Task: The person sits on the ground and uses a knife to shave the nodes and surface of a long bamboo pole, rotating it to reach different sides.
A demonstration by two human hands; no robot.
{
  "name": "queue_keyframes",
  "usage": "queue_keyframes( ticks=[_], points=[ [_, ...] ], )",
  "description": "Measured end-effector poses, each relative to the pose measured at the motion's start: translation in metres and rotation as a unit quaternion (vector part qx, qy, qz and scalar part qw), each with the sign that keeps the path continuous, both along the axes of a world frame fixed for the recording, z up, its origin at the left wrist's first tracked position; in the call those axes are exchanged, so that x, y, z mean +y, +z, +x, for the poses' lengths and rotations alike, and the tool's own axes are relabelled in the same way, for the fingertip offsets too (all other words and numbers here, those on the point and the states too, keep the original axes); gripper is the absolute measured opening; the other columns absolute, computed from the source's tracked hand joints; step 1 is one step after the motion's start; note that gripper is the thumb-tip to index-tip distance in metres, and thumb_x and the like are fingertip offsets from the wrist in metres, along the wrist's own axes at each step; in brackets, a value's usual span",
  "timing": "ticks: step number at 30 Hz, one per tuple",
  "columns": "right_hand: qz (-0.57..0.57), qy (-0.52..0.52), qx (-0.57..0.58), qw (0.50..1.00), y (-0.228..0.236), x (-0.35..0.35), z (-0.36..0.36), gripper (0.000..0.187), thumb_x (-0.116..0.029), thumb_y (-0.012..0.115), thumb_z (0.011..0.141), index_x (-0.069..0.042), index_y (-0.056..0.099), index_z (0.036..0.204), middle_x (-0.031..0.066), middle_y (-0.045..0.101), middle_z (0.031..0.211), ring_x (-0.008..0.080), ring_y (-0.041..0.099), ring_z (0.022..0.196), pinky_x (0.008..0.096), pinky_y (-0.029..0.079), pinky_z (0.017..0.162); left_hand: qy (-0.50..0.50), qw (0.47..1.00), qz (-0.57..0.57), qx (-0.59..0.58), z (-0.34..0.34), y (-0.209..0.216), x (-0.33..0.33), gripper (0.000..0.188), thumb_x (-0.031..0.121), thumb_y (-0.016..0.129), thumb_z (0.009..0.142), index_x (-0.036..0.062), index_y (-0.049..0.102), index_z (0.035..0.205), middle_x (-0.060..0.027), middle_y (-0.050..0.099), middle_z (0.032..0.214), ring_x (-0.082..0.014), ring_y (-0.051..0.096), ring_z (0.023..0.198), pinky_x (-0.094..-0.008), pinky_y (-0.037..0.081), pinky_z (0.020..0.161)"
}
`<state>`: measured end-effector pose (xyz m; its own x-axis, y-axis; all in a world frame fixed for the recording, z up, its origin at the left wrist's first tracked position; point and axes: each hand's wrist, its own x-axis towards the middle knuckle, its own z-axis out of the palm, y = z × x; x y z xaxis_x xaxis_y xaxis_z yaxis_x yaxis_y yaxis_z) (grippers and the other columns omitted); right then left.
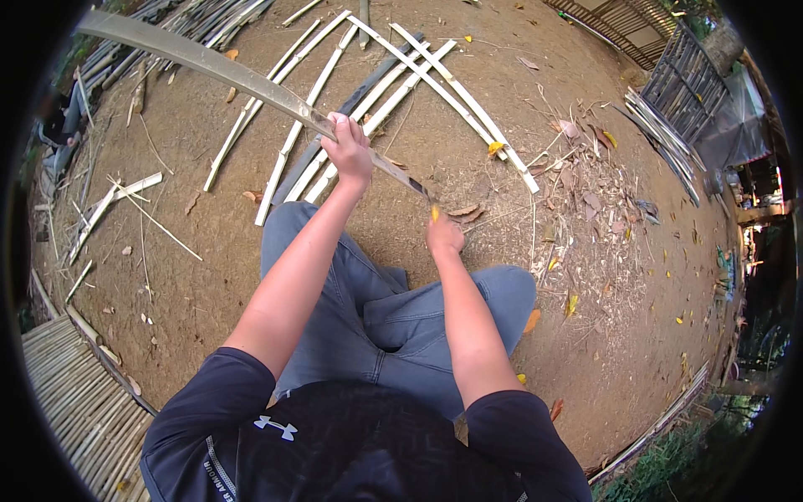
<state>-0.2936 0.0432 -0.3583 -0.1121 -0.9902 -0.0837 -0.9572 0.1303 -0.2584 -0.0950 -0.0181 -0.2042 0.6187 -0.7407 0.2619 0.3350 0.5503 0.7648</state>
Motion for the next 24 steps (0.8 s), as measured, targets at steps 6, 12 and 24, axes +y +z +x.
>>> queue_keyframes(
  ticks=[6,12,24],
  points=[
    [0.039,-0.016,-0.004,0.999,0.02,-0.001,0.022,0.037,-0.042,0.048,0.098,-0.008,0.052,0.112,0.0233,0.07,0.085,0.0407,0.07,0.082,0.0529,0.055,0.071,0.021,0.999,0.006,-0.025,0.002,-0.007,0.0,0.023,0.018,0.041,0.103,0.0114,0.036,0.082,0.0046,0.031,0.057,-0.0051,0.024,0.045,-0.0247,0.02,0.041],
    [0.1,0.027,0.085,0.991,-0.039,-0.011,-0.053,0.04,-0.043,0.047,0.098,-0.007,0.052,0.115,0.0219,0.071,0.09,0.0399,0.07,0.086,0.0525,0.054,0.074,-0.028,0.999,-0.022,-0.024,-0.039,0.007,-0.012,0.022,0.017,0.042,0.102,0.009,0.039,0.081,0.0042,0.035,0.057,-0.005,0.03,0.047,-0.0241,0.025,0.043],
    [0.097,0.031,0.071,0.992,-0.043,-0.002,-0.056,0.038,-0.044,0.043,0.1,-0.008,0.048,0.112,0.0246,0.069,0.087,0.0419,0.068,0.082,0.0538,0.053,0.072,-0.022,0.999,-0.015,-0.028,-0.039,0.012,-0.008,0.025,0.018,0.043,0.101,0.011,0.036,0.079,0.0049,0.033,0.057,-0.0045,0.028,0.046,-0.0247,0.022,0.042]
  ],
)
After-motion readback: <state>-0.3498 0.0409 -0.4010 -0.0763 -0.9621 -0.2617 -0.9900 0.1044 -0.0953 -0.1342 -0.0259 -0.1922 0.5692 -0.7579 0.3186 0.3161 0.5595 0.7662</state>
